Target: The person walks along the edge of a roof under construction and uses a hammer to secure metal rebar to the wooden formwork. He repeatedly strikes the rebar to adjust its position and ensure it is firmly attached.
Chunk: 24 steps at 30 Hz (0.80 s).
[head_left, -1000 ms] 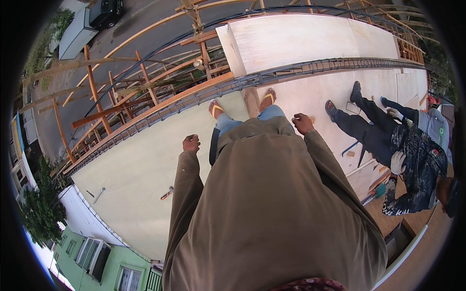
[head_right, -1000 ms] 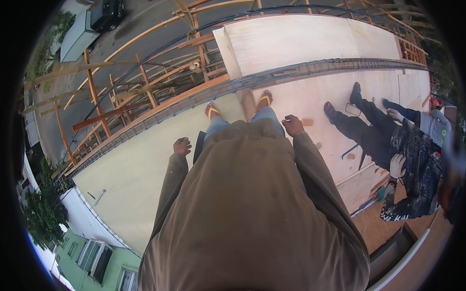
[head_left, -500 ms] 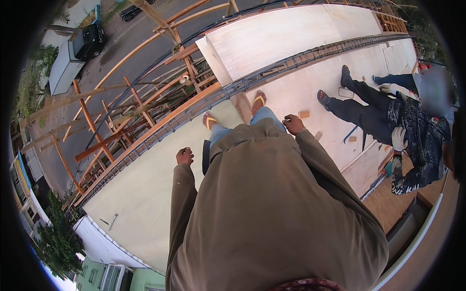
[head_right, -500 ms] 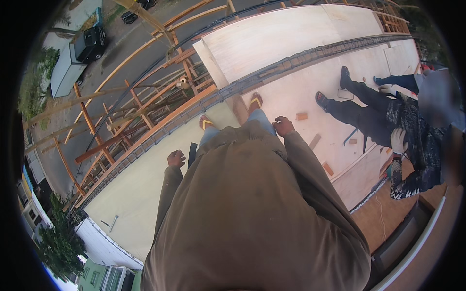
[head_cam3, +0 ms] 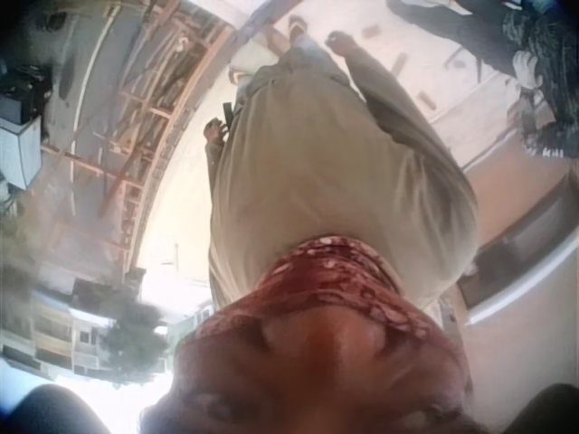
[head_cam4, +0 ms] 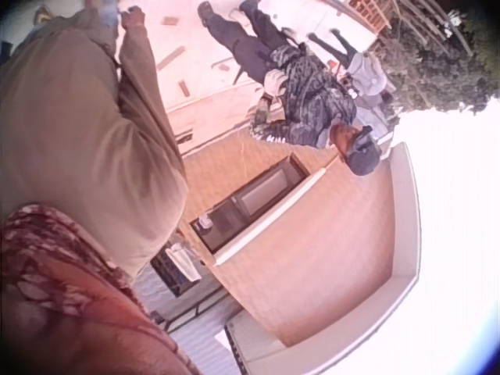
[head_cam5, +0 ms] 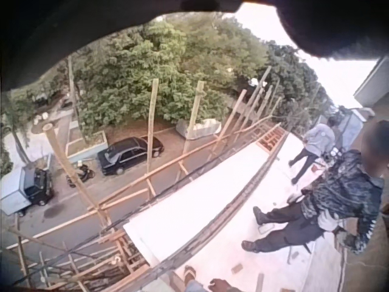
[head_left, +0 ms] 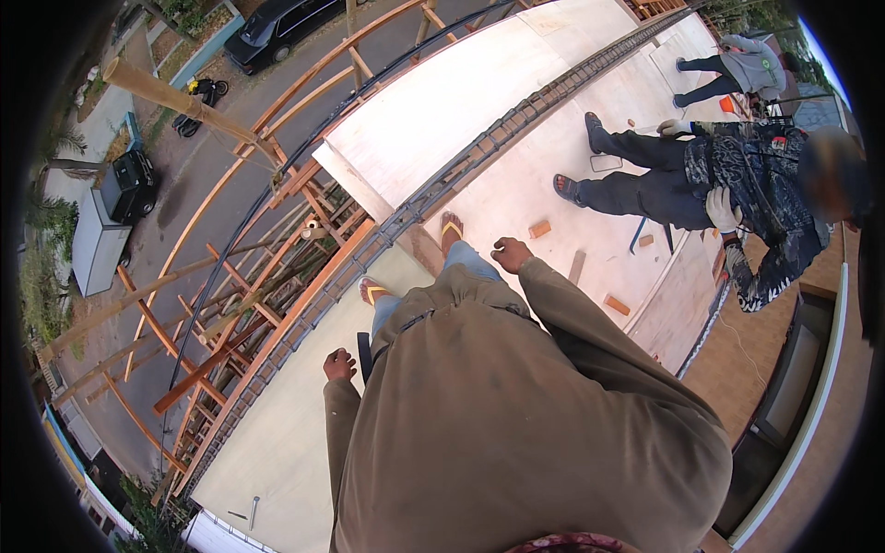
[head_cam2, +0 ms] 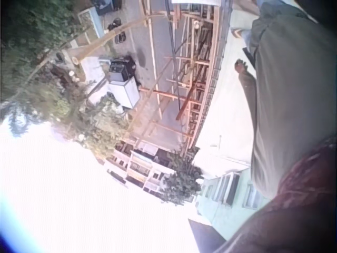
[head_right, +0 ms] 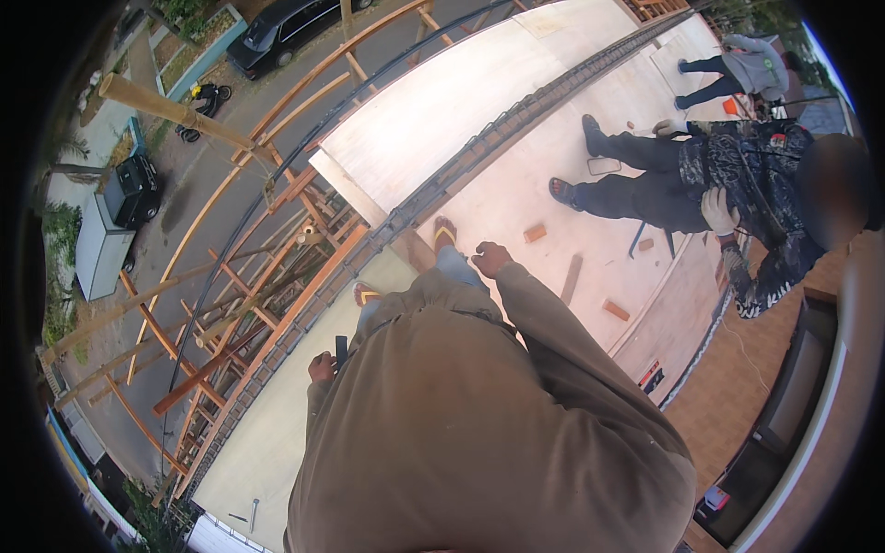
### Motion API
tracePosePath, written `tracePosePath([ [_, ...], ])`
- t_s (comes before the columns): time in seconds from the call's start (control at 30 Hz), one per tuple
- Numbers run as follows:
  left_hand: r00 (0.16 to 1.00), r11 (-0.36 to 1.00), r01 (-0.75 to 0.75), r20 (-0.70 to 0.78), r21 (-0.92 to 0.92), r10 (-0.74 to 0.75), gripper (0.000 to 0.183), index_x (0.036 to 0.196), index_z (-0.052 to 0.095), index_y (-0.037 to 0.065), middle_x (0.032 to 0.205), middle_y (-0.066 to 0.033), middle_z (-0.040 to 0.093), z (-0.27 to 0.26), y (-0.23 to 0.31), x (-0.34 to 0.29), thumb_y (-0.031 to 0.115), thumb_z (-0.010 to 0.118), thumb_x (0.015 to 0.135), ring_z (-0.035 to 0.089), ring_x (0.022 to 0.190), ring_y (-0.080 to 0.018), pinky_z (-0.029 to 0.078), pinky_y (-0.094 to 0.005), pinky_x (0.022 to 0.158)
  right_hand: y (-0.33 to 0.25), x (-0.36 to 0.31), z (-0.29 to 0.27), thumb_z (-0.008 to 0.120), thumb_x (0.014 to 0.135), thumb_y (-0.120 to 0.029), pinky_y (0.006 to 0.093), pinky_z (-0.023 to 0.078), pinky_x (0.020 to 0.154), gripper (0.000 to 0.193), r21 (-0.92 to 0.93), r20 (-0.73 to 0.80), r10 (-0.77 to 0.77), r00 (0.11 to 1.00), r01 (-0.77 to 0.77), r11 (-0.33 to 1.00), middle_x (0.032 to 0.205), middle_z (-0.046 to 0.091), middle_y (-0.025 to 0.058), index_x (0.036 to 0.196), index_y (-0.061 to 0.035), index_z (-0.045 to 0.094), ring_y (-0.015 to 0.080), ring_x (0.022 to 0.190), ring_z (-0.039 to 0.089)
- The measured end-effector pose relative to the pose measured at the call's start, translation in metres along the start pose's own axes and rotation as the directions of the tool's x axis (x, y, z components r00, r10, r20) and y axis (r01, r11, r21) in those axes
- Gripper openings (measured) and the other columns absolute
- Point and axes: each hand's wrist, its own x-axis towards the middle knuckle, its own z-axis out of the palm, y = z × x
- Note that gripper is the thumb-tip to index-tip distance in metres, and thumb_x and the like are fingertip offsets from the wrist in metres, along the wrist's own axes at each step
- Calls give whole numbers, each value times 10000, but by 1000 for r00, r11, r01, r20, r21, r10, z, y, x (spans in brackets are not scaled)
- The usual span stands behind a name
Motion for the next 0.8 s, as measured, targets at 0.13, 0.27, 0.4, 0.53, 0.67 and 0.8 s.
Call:
tracePosePath([
  [0.13,1000,1000,16,-23,-20,-16,331,1176,542,5,872,-83,622,0,8,3,230,570,934,617,675,-179,436,-301,457,7,2,3,628,837,-348,402,466,965,448,20,29,40,999,-41,999,1197,618,202,1153,-30,632,348,1115,592],
  [0.27,1000,1000,-12,-3,-24,12,324,1167,547,13,878,-87,625,-1,5,14,240,567,936,621,675,-191,449,-323,464,10,-2,3,618,842,-348,406,461,970,448,-12,20,38,999,-37,999,1206,613,194,1162,-34,627,345,1123,586],
  [0.4,999,999,-32,13,-2,32,325,1162,552,18,888,-89,629,-3,1,15,250,568,936,626,686,-192,464,-327,479,-2,-4,7,611,849,-357,413,456,976,451,-22,55,46,997,-45,999,1220,607,185,1170,-41,624,339,1133,578],
  [0.53,1000,1000,-8,-25,7,9,320,1145,575,30,902,-83,645,4,10,10,266,588,930,644,712,-184,480,-324,502,7,-1,8,630,837,-328,382,497,930,452,-6,-21,13,1000,-14,1000,1103,667,205,1159,-11,635,330,1033,646],
  [0.67,999,999,-15,-29,-30,15,306,1122,584,22,869,-66,641,0,13,8,253,607,922,630,689,-162,458,-306,483,10,-2,18,629,851,-316,375,517,883,444,18,14,-18,1000,18,1000,1078,671,221,1154,8,629,317,998,663],
  [0.8,1000,999,-3,0,32,3,401,1217,546,20,1041,-123,651,-5,0,10,295,586,927,663,872,-238,540,-383,665,12,9,19,633,846,-323,377,506,900,445,52,74,12,997,-16,999,1090,668,212,1158,-5,628,304,1013,654],
])
